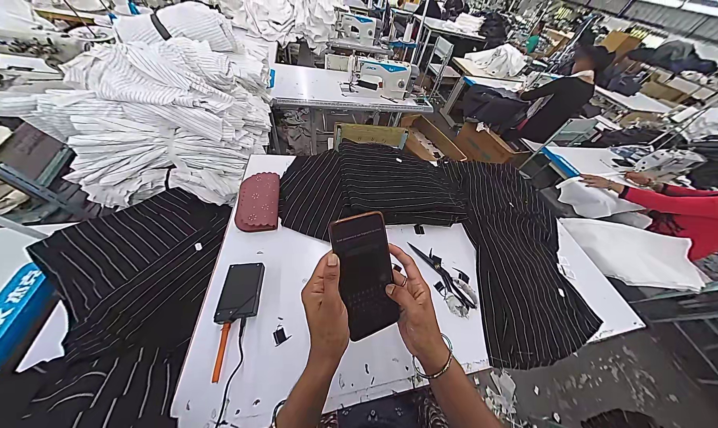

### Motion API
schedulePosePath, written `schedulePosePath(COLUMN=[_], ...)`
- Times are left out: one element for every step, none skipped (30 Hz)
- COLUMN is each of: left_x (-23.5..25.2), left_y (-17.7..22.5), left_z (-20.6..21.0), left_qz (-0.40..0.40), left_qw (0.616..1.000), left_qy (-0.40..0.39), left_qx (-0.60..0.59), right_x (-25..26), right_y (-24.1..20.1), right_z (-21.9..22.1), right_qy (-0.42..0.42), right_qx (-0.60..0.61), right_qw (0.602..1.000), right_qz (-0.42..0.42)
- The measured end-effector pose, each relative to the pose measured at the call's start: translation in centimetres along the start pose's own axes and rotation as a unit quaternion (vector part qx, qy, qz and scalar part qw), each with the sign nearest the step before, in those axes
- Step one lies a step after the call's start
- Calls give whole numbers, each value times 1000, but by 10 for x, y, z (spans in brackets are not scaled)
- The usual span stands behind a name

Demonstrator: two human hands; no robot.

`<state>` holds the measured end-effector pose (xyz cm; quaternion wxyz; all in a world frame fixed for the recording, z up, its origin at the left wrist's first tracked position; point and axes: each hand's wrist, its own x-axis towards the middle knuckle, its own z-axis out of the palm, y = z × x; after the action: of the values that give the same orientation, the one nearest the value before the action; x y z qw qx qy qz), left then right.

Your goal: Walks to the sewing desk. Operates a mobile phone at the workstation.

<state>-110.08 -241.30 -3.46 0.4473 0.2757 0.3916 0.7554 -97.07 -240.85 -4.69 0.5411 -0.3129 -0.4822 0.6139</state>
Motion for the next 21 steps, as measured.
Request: schedulePosePath(left_x=[0,0,0,0,0,0,0,1,1,1,1,2,2,2,2,2,3,3,4,4,4], left_y=[0,-1,-1,0,0,-1,-1,-1,-1,-1,-1,-1,-1,-2,-2,-2,-3,-3,-3,-3,-3], left_z=[0,0,-1,-1,-2,-2,-2,-2,-3,-3,-3,-3,-3,-4,-4,-4,-4,-5,-5,-5,-5], left_qz=[1,1,0,-1,-1,-1,1,1,2,2,1,2,2,1,-1,-2,-2,-4,-6,-9,-13], left_qw=[1000,1000,1000,1000,1000,1000,1000,1000,1000,1000,1000,1000,1000,1000,1000,1000,1000,1000,1000,1000,1000], left_qy=[-1,-2,-2,-1,-1,-1,-1,-1,-2,-2,-2,-1,-1,-1,-1,-1,0,0,-1,-1,-1], left_qx=[-1,-1,-1,1,2,1,0,0,-1,0,1,0,-2,-3,-4,-6,-6,-5,-5,-6,-8], right_x=[0,0,-1,-1,-2,-2,-1,-1,0,0,0,1,1,1,1,1,1,2,2,2,1], right_y=[0,0,1,1,1,0,0,-1,-1,-1,0,0,1,2,2,2,2,2,3,4,6], right_z=[0,0,0,1,3,4,6,7,8,8,8,8,8,7,8,8,9,9,8,6,4], right_qy=[-1,-3,-2,-2,1,4,7,9,13,16,19,17,14,12,13,16,20,21,20,18,16], right_qx=[1,1,1,0,-3,-5,-10,-15,-21,-25,-27,-25,-22,-21,-23,-25,-26,-27,-24,-21,-17], right_qw=[1000,1000,1000,1000,1000,1000,1000,1000,1000,1000,999,1000,1000,1000,1000,1000,999,999,1000,1000,1000], right_qz=[-1,-1,-2,-4,-6,-7,-7,-7,-6,-5,-4,-4,-6,-7,-8,-7,-6,-3,0,2,5])
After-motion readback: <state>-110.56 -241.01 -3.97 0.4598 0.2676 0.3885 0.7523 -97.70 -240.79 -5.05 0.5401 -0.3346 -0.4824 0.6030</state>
